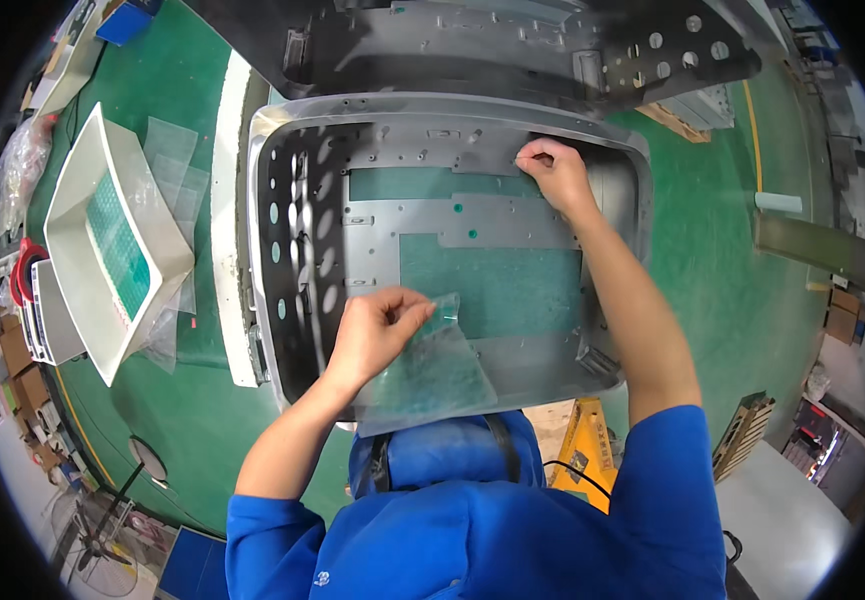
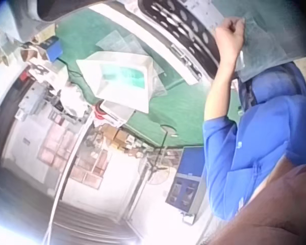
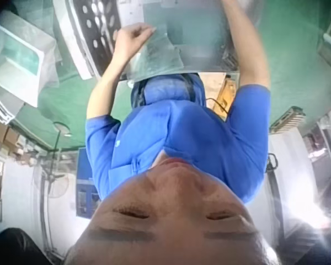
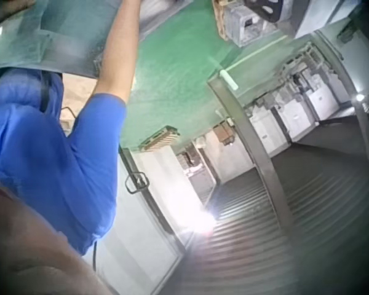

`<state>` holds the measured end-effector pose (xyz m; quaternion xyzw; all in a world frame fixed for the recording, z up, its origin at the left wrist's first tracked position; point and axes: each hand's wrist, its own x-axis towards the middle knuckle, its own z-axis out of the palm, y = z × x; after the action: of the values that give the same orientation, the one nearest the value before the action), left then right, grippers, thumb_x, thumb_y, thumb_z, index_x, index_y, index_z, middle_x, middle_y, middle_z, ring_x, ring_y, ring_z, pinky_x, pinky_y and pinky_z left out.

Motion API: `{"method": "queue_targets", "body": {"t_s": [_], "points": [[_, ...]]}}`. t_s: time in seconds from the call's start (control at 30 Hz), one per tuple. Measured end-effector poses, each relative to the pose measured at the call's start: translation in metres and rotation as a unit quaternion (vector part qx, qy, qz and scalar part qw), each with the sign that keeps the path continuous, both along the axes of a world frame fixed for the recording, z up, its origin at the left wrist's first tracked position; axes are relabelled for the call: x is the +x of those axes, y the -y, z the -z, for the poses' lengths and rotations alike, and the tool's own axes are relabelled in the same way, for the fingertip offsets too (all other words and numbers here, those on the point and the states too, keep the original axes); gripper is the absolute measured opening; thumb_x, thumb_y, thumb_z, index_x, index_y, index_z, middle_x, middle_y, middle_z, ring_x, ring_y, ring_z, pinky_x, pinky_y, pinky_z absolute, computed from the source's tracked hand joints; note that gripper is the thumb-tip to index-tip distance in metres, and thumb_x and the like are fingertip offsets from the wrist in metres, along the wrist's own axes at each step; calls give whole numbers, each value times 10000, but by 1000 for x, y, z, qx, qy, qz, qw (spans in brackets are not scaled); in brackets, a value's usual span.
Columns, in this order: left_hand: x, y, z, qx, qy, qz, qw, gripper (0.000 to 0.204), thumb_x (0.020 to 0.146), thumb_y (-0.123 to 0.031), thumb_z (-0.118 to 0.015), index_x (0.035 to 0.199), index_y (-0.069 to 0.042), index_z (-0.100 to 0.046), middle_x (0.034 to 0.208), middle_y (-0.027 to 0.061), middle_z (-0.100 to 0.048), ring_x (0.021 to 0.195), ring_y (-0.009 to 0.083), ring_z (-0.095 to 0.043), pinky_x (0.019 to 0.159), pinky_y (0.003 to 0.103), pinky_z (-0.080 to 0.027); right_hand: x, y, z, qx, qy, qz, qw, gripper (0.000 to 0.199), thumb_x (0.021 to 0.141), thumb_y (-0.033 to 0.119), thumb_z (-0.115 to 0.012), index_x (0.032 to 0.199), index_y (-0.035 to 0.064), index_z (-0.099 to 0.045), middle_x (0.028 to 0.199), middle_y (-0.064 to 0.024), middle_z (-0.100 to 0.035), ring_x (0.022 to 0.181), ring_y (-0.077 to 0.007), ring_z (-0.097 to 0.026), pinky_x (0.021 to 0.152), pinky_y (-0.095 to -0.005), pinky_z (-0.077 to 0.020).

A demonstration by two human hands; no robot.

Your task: Applying small green stickers to the interior and exterior of metal equipment enclosures.

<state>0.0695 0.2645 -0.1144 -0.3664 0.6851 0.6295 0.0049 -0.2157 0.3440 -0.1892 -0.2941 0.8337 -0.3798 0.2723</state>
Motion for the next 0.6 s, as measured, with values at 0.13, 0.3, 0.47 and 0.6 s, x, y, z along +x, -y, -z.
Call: {"method": "queue_targets", "body": {"t_s": [0.13,0.3,0.47,0.6], "points": [[8,-5,15,46,29,-27,998,147,751,-119,-650,815,13,-638,570,11,-557,525,33,-442,491,203,-373,-19,11,21,86,-24,-96,991,97,719,104,-607,791,40,-602,746,-72,-604,726,-179,-570,682,-282,-440],[8,-4,22,70,39,-40,996,151,760,-119,-653,825,16,-639,596,8,-571,539,33,-451,494,194,-375,-29,13,34,108,-7,-135,985,104,716,112,-600,795,45,-597,755,-67,-598,739,-185,-567,689,-286,-437],[3,-4,23,79,50,-49,994,147,766,-116,-651,820,21,-637,619,14,-588,553,34,-473,498,191,-384,-29,18,23,139,-1,-162,977,88,723,98,-612,785,39,-593,728,-30,-563,708,-127,-522,678,-259,-426],[0,-5,25,79,56,-43,994,152,765,-123,-654,815,20,-638,627,19,-594,556,35,-478,500,191,-387,-32,17,28,138,-11,-172,975,96,721,109,-605,787,39,-595,723,-31,-562,697,-131,-519,666,-262,-428]]}}
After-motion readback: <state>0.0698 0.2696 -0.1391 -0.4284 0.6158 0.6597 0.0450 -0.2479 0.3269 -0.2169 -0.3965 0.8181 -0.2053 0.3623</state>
